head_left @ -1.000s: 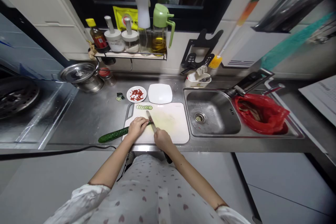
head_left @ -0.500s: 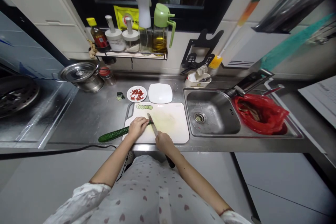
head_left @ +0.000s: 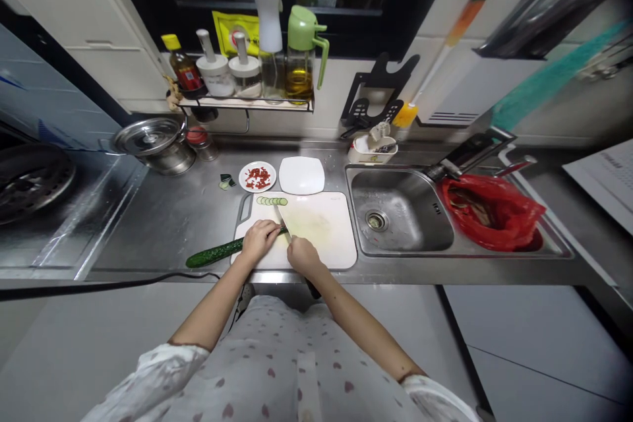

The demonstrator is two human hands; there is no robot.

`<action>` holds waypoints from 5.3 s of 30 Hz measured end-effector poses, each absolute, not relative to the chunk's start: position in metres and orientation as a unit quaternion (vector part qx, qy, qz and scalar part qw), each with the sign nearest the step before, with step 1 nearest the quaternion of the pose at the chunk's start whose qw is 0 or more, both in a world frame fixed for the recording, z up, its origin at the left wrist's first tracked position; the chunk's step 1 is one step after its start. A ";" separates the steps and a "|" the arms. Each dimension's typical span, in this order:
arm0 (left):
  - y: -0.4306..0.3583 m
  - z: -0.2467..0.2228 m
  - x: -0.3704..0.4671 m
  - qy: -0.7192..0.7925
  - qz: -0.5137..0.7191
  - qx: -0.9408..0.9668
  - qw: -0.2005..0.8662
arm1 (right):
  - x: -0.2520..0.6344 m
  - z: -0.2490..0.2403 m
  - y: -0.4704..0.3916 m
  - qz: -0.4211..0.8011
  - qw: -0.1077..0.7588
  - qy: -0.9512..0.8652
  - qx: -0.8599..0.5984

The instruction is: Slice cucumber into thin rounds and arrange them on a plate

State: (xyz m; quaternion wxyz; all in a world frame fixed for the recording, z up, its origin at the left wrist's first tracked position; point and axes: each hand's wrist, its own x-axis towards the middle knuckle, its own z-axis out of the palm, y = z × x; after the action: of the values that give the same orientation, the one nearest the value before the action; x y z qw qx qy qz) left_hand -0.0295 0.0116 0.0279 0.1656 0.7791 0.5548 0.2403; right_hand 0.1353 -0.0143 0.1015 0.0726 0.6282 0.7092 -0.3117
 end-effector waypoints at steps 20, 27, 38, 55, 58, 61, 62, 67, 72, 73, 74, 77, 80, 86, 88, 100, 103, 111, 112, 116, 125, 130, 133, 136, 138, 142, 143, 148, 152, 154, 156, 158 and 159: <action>0.011 0.026 -0.030 0.552 0.236 0.784 0.160 | 0.127 0.099 -0.002 -0.306 0.073 0.715 0.624; 0.011 0.029 -0.029 0.553 0.238 0.782 0.160 | 0.136 0.098 -0.016 -0.311 0.096 0.705 0.630; 0.011 0.030 -0.028 0.545 0.242 0.787 0.159 | 0.125 0.099 0.001 -0.301 0.083 0.720 0.619; 0.012 0.028 -0.028 0.548 0.237 0.785 0.166 | 0.129 0.094 -0.005 -0.295 0.079 0.721 0.622; 0.013 0.027 -0.028 0.553 0.237 0.781 0.165 | 0.131 0.093 -0.009 -0.298 0.090 0.715 0.626; 0.013 0.027 -0.028 0.557 0.234 0.779 0.166 | 0.131 0.093 -0.008 -0.299 0.088 0.715 0.626; 0.012 0.027 -0.028 0.558 0.233 0.779 0.166 | 0.131 0.093 -0.007 -0.299 0.084 0.716 0.625; 0.012 0.030 -0.028 0.559 0.227 0.780 0.169 | 0.131 0.092 -0.007 -0.305 0.085 0.713 0.625; 0.012 0.032 -0.027 0.566 0.219 0.776 0.174 | 0.131 0.090 -0.009 -0.300 0.084 0.715 0.626; 0.011 0.033 -0.027 0.567 0.218 0.774 0.176 | 0.130 0.090 -0.008 -0.299 0.084 0.716 0.625; 0.011 0.033 -0.027 0.568 0.216 0.774 0.178 | 0.130 0.090 -0.007 -0.298 0.083 0.718 0.624; 0.011 0.034 -0.026 0.572 0.212 0.772 0.180 | 0.128 0.090 -0.004 -0.299 0.080 0.718 0.623; 0.011 0.035 -0.026 0.574 0.207 0.771 0.183 | 0.127 0.088 -0.003 -0.298 0.074 0.717 0.626; 0.011 0.034 -0.027 0.569 0.214 0.774 0.177 | 0.127 0.085 -0.003 -0.297 0.072 0.719 0.625; 0.011 0.033 -0.027 0.567 0.220 0.775 0.172 | 0.126 0.084 -0.002 -0.298 0.071 0.718 0.625; 0.012 0.026 -0.029 0.557 0.236 0.779 0.162 | 0.140 0.079 -0.029 -0.300 0.098 0.706 0.634; 0.013 0.026 -0.029 0.559 0.236 0.777 0.167 | 0.150 0.082 -0.040 -0.302 0.107 0.705 0.633; 0.012 0.033 -0.028 0.576 0.210 0.765 0.199 | 0.178 0.096 -0.057 -0.316 0.139 0.711 0.613; 0.012 0.034 -0.028 0.578 0.208 0.763 0.201 | 0.182 0.098 -0.059 -0.317 0.143 0.710 0.612; 0.013 0.036 -0.028 0.586 0.208 0.757 0.199 | 0.201 0.104 -0.061 -0.327 0.127 0.711 0.609; 0.013 0.051 -0.009 0.633 0.151 0.744 0.152 | 0.215 0.094 -0.043 -0.278 0.070 0.646 0.707; 0.019 0.053 0.010 0.632 0.086 0.761 0.121 | 0.210 0.086 -0.034 -0.270 0.069 0.636 0.719; 0.024 0.051 0.016 0.635 0.069 0.760 0.120 | 0.209 0.085 -0.033 -0.270 0.067 0.641 0.715; 0.026 0.049 0.018 0.643 0.078 0.750 0.137 | 0.209 0.084 -0.032 -0.276 0.069 0.641 0.713; 0.026 0.050 0.020 0.646 0.089 0.744 0.147 | 0.209 0.084 -0.031 -0.282 0.073 0.640 0.711; 0.028 0.055 0.024 0.654 0.112 0.731 0.160 | 0.209 0.083 -0.029 -0.287 0.078 0.637 0.711; 0.030 0.056 0.024 0.658 0.118 0.724 0.169 | 0.209 0.083 -0.029 -0.287 0.077 0.637 0.711; 0.051 0.061 0.022 0.702 0.139 0.658 0.235 | 0.209 0.079 -0.029 -0.289 0.072 0.636 0.712; 0.076 0.059 0.017 0.727 0.153 0.624 0.240 | 0.210 0.075 -0.029 -0.291 0.069 0.634 0.713; 0.088 0.056 0.017 0.732 0.151 0.624 0.228 | 0.211 0.074 -0.029 -0.291 0.068 0.633 0.714; 0.097 0.052 0.017 0.732 0.142 0.631 0.213 | 0.211 0.074 -0.028 -0.292 0.069 0.632 0.715; 0.104 0.050 0.018 0.729 0.130 0.641 0.203 | 0.211 0.074 -0.028 -0.295 0.072 0.630 0.715; 0.107 0.048 0.018 0.727 0.125 0.646 0.199 | 0.211 0.075 -0.028 -0.296 0.073 0.629 0.715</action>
State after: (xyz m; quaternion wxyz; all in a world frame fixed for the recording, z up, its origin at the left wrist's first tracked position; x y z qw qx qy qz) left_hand 0.0177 0.1070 0.0484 0.1987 0.6457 0.7266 0.1249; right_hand 0.2112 -0.0279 0.0746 0.0734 0.7152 0.6289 -0.2960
